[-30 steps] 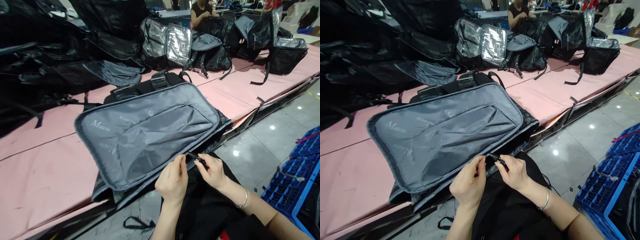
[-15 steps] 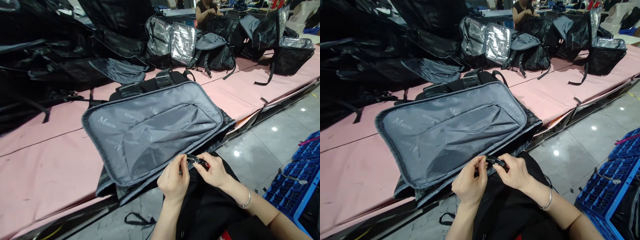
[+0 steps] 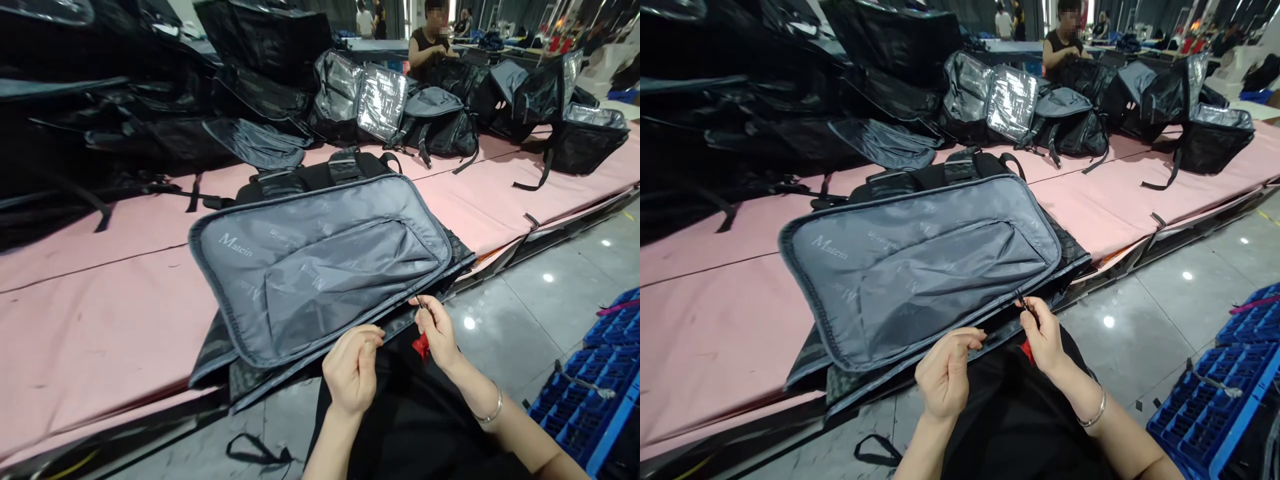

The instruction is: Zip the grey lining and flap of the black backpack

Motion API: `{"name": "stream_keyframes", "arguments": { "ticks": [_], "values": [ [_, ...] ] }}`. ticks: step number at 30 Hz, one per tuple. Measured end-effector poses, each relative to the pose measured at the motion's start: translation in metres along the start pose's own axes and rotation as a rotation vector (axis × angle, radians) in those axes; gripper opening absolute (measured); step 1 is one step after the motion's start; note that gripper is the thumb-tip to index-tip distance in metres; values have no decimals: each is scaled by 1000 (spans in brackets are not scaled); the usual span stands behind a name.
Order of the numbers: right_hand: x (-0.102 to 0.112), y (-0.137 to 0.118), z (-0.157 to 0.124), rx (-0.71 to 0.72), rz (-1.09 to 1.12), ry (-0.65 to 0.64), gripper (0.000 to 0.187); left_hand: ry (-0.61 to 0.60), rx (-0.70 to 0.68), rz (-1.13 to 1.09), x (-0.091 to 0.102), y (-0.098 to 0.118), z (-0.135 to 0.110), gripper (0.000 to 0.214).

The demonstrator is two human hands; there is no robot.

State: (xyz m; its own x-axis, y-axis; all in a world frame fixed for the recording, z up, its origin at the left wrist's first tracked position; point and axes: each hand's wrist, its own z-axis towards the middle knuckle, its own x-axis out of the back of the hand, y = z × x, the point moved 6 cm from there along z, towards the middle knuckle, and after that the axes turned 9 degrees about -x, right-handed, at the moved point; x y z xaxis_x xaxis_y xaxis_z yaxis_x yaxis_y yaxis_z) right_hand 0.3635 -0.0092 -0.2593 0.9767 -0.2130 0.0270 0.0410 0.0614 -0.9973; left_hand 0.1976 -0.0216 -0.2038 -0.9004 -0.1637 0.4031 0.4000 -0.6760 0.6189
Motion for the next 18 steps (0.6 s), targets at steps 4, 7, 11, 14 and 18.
{"name": "stream_keyframes", "arguments": {
  "ticks": [4, 7, 11, 14, 18],
  "values": [
    [-10, 5, 20, -84, 54, 59, 23, 41, 174, -70, -4, -5, -9, 20],
    [-14, 4, 27, -128, 76, 155, 31, 106, 506, -224, -13, -17, -20, 23],
    [-16, 0, 23, -138, 152, 218, 35, 264, 902, -602, -32, -28, -27, 34],
    [-18, -1, 14, -148, 201, 245, 31, 431, 1072, -811, -38, -28, -24, 35],
    [-25, -5, 6, -143, 183, 261, 31, 684, 1192, -909, -35, -28, -22, 34]
  ]
}}
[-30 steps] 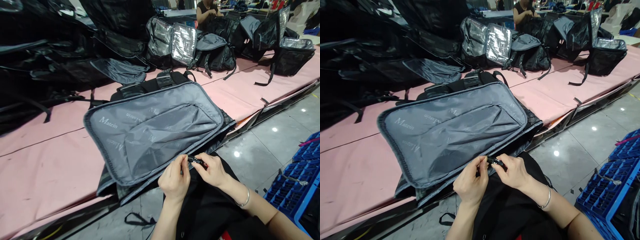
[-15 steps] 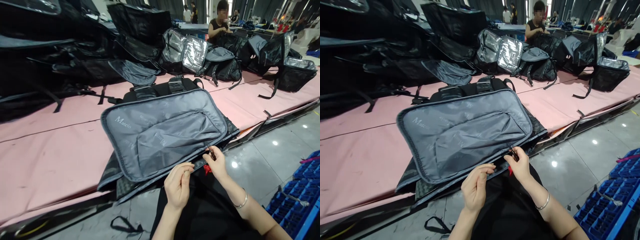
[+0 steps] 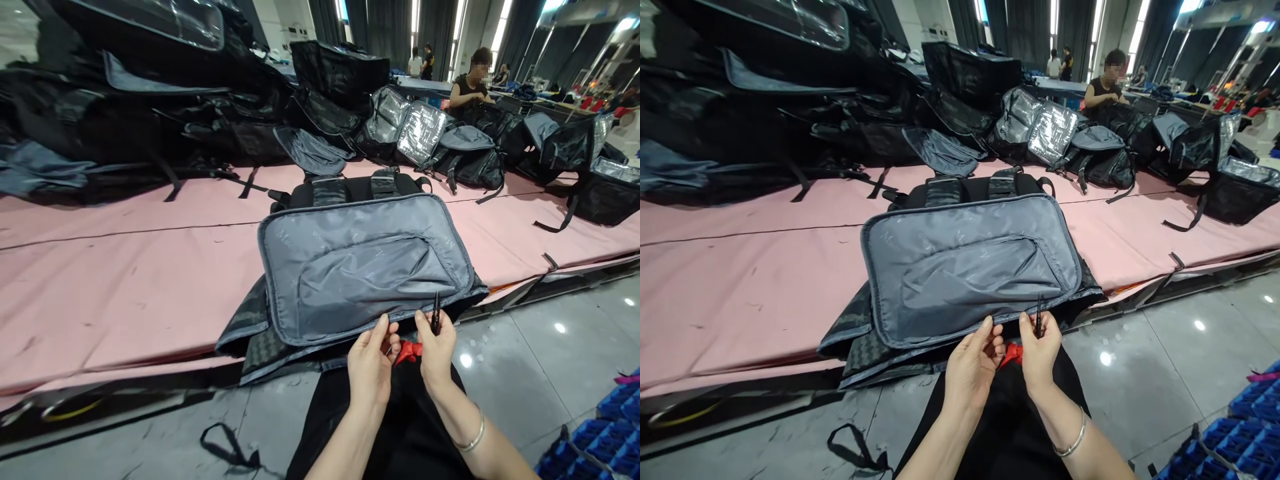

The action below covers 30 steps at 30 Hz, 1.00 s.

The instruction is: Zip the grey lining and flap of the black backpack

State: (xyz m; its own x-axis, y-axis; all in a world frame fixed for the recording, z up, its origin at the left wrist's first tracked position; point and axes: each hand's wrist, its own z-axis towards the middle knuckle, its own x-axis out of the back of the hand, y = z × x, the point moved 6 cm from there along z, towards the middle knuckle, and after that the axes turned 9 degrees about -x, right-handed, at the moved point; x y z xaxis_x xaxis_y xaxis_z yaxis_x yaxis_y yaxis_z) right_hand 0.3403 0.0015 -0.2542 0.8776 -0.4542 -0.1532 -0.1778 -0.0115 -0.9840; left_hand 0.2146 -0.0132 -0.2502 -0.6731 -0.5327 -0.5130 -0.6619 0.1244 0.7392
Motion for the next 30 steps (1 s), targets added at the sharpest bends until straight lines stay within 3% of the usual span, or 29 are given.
{"name": "stream_keyframes", "arguments": {
  "ticks": [2, 5, 9, 13, 17, 22, 30],
  "values": [
    [-5, -4, -4, 23, -45, -41, 29, 40, -35, -38, 2, 5, 0, 35],
    [-10, -16, -12, 93, -181, -215, 25, 39, -155, -29, 6, 18, 0, 34],
    [0, -39, -24, 262, -406, -427, 17, 27, -324, 62, 11, 33, -5, 33],
    [13, -75, -23, 626, -627, -418, 20, -3, -379, 124, 12, 38, -10, 34],
    [7, -100, -16, 900, -789, -430, 21, -21, -359, 92, 13, 38, -11, 35],
    [-2, -110, -8, 971, -905, -455, 19, -41, -335, 56, 12, 38, -11, 35],
    [-9, -118, 3, 902, -948, -537, 17, -64, -288, 26, 12, 38, -10, 35]
  ]
}}
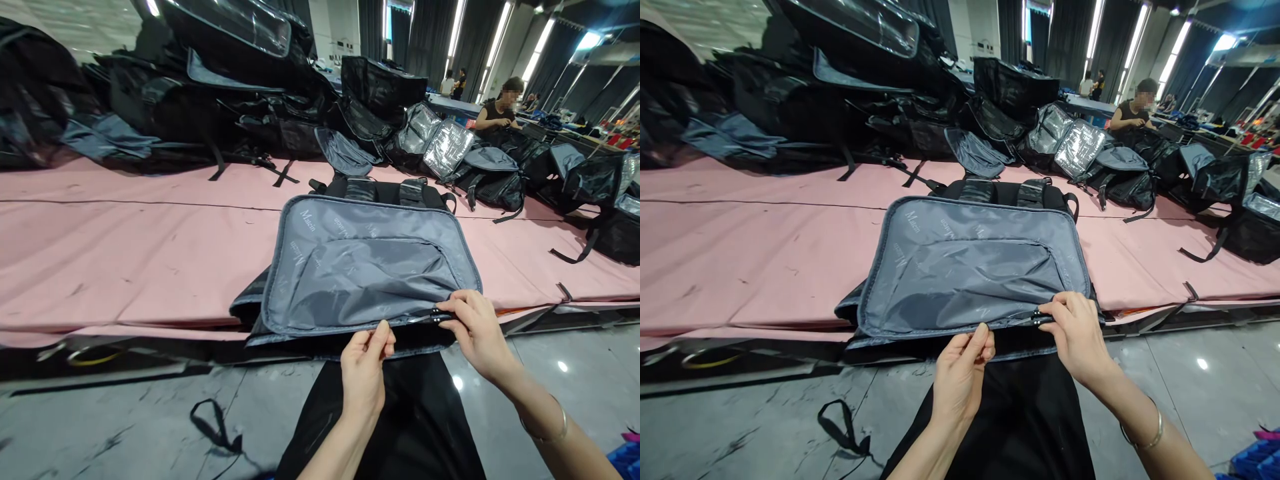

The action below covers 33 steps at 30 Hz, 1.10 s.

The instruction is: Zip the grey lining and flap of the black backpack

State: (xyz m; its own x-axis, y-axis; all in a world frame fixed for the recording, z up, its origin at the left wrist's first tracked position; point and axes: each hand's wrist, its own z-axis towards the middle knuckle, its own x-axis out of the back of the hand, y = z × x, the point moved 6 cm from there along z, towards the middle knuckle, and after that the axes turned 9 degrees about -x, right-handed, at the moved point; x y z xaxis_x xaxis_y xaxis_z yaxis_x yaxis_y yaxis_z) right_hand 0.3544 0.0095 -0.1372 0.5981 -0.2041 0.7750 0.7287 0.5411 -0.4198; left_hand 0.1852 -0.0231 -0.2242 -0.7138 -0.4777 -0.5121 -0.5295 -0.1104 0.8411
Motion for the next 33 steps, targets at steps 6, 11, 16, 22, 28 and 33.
{"name": "stream_keyframes", "arguments": {
  "ticks": [6, 11, 16, 22, 28, 33],
  "values": [
    [-4, -1, 3, 30, 11, -53, 18, 3, 40, -31, 1, -3, 0, 36],
    [-3, -3, 1, -1, -11, -20, 18, -6, 41, -38, -1, -1, 0, 36],
    [-10, -6, 2, 14, -10, -13, 17, -8, 51, -30, -3, 1, -1, 36],
    [-18, -6, 0, 20, -9, 24, 18, -8, 55, -36, -3, 0, 0, 37],
    [-20, -7, -1, 25, 14, 68, 17, -22, 42, -39, -4, 1, 0, 36],
    [-21, -7, 0, 3, 30, 89, 16, -27, 36, -26, -5, 1, 1, 35]
  ]
}}
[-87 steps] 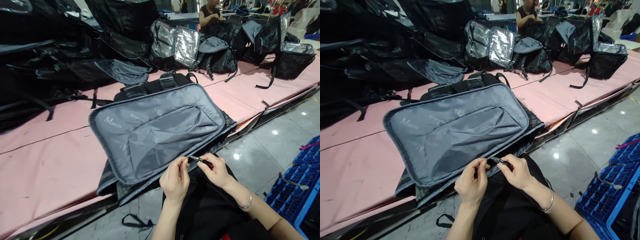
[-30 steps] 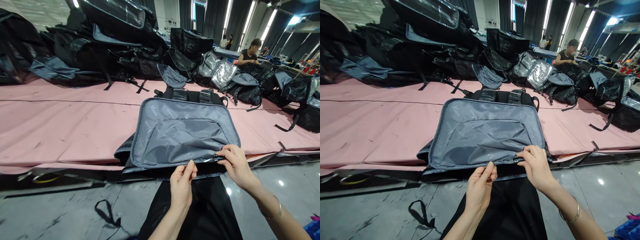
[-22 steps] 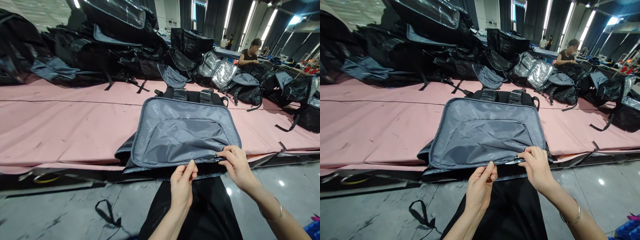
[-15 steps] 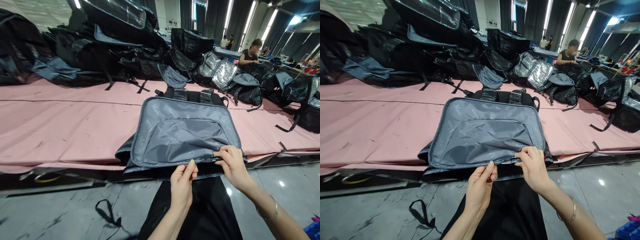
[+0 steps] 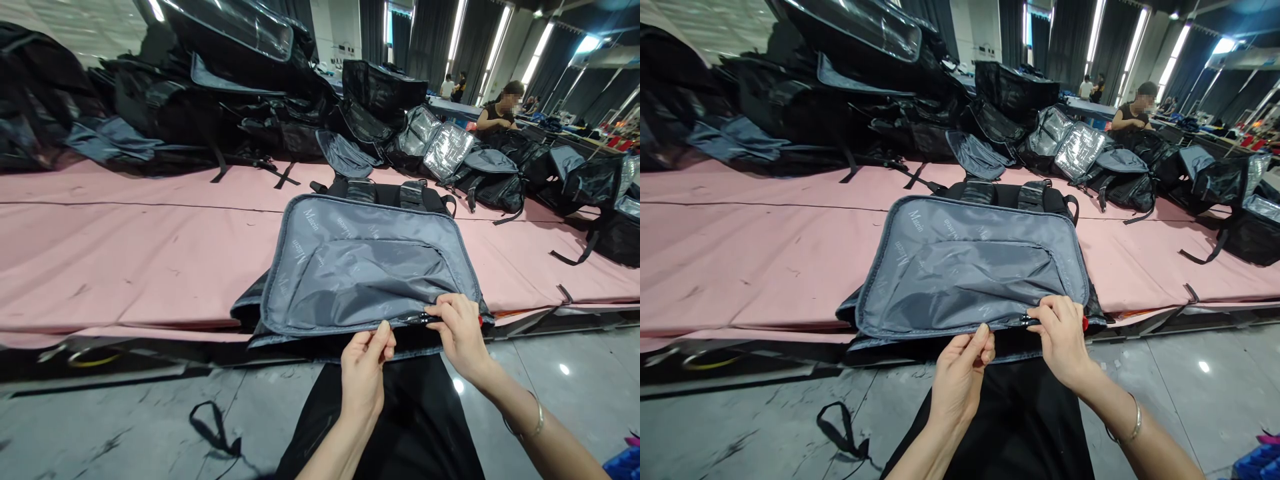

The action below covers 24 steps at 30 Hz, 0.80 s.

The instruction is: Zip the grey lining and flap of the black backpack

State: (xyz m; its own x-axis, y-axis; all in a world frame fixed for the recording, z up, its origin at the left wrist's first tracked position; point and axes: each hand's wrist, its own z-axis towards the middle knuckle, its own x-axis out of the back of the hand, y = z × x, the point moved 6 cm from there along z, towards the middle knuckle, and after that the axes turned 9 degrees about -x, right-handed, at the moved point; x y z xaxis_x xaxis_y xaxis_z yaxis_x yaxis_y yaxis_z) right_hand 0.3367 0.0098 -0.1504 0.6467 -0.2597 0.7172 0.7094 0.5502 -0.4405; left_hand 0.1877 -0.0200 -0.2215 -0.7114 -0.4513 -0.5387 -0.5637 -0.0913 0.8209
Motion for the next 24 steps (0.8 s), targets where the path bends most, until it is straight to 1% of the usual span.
{"name": "stream_keyframes", "arguments": {
  "ticks": [8, 14, 16, 19, 22, 24],
  "values": [
    [-2, 0, 0, 8, 4, -28, 15, -15, -19, 30, -1, 1, 0, 34],
    [-1, 1, 2, -23, 54, -24, 15, -43, -31, 59, 1, 0, 1, 33],
    [1, -1, 1, -29, 130, -33, 15, -55, -18, 80, 3, -1, 2, 32],
    [6, -4, -7, -55, 314, -34, 16, -86, 0, 118, 4, 0, 2, 31],
    [4, -1, -23, -141, 455, 9, 16, -130, 7, 149, 4, 2, 1, 30],
    [-4, 6, -37, -216, 509, 11, 17, -163, 23, 166, 8, 2, 2, 32]
  ]
}}
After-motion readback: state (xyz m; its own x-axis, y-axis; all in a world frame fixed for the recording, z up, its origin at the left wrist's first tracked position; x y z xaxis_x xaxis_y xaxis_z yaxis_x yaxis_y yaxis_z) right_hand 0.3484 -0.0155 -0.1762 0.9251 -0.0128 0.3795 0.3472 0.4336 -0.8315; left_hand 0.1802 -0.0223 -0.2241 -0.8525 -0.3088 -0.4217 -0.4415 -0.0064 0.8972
